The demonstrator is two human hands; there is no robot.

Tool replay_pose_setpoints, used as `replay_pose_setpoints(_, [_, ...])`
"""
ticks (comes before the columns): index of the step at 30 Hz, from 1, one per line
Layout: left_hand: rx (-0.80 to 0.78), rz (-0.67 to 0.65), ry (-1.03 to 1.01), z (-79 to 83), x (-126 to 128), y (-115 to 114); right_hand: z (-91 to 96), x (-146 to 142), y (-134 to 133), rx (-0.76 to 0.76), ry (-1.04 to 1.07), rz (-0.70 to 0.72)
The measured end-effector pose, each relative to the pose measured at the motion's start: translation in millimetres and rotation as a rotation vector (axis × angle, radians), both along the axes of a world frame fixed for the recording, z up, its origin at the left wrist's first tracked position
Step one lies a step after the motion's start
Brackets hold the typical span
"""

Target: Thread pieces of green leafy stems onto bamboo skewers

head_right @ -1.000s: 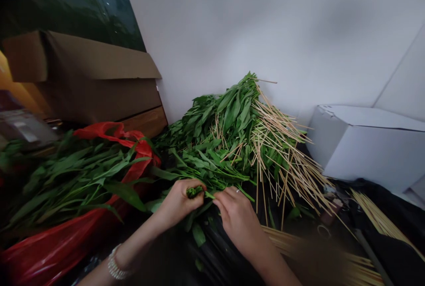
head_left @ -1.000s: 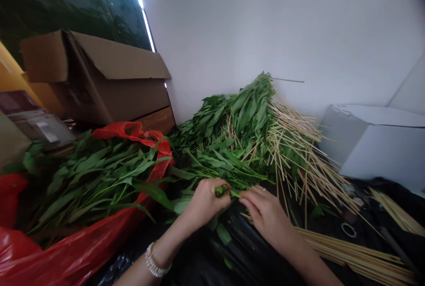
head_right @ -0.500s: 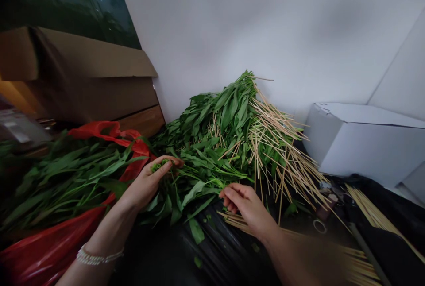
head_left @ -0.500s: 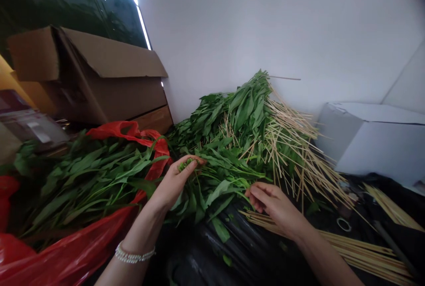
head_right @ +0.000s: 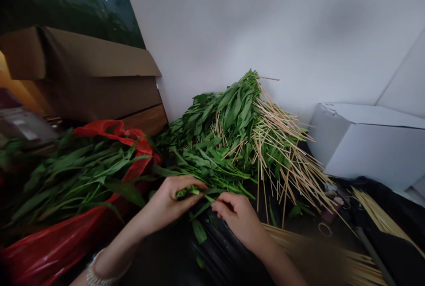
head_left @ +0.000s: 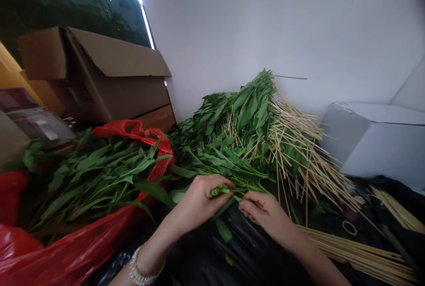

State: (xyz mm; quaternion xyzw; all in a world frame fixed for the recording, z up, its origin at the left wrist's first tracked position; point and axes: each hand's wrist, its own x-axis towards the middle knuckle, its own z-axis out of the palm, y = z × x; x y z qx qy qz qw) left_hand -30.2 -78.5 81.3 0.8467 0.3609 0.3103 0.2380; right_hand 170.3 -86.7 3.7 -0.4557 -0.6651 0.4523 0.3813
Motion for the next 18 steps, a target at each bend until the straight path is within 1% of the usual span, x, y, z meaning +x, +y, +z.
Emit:
replay_pose_setpoints(2, [0.032,-0.091,0.124,-5.9,6,-1,-0.2,-2,-2,0.046,-0.041,0.009])
replay_pose_setpoints(4, [0.048,-0.142,0.199,-12.2,9,-2,0.1,-2,-5,0.061,-0.047,0.033])
replay_pose_setpoints(6, [0.062,-0.127,0.209,-17.8,9,-2,1.5,-3,-7,0.048,-0.034,0.062])
replay_pose_setpoints(8, [0.054,-0.087,0.155,-21.6,6,-2,3.5,-2,-8,0.037,-0.029,0.073])
replay_pose_setpoints(9, [0.03,-0.061,0.1,-22.8,3,-1,4.2,-1,-8,0.053,-0.03,0.056])
replay_pose_setpoints(11, [-0.087,0.004,-0.078,-23.6,-6,2,3.5,2,-5,0.139,-0.057,-0.03])
replay_pose_setpoints(14, [-0.383,0.133,-0.481,-23.0,-24,10,-4.8,9,5,0.411,-0.201,-0.25])
replay_pose_setpoints(15, [-0.48,0.153,-0.605,-22.9,-30,12,-9.2,11,8,0.513,-0.269,-0.308])
replay_pose_setpoints(17, [-0.626,0.135,-0.766,-23.5,-37,15,-18.3,14,14,0.684,-0.416,-0.35])
replay_pose_setpoints(18, [-0.678,0.108,-0.798,-24.4,-39,16,-22.3,14,16,0.745,-0.498,-0.349])
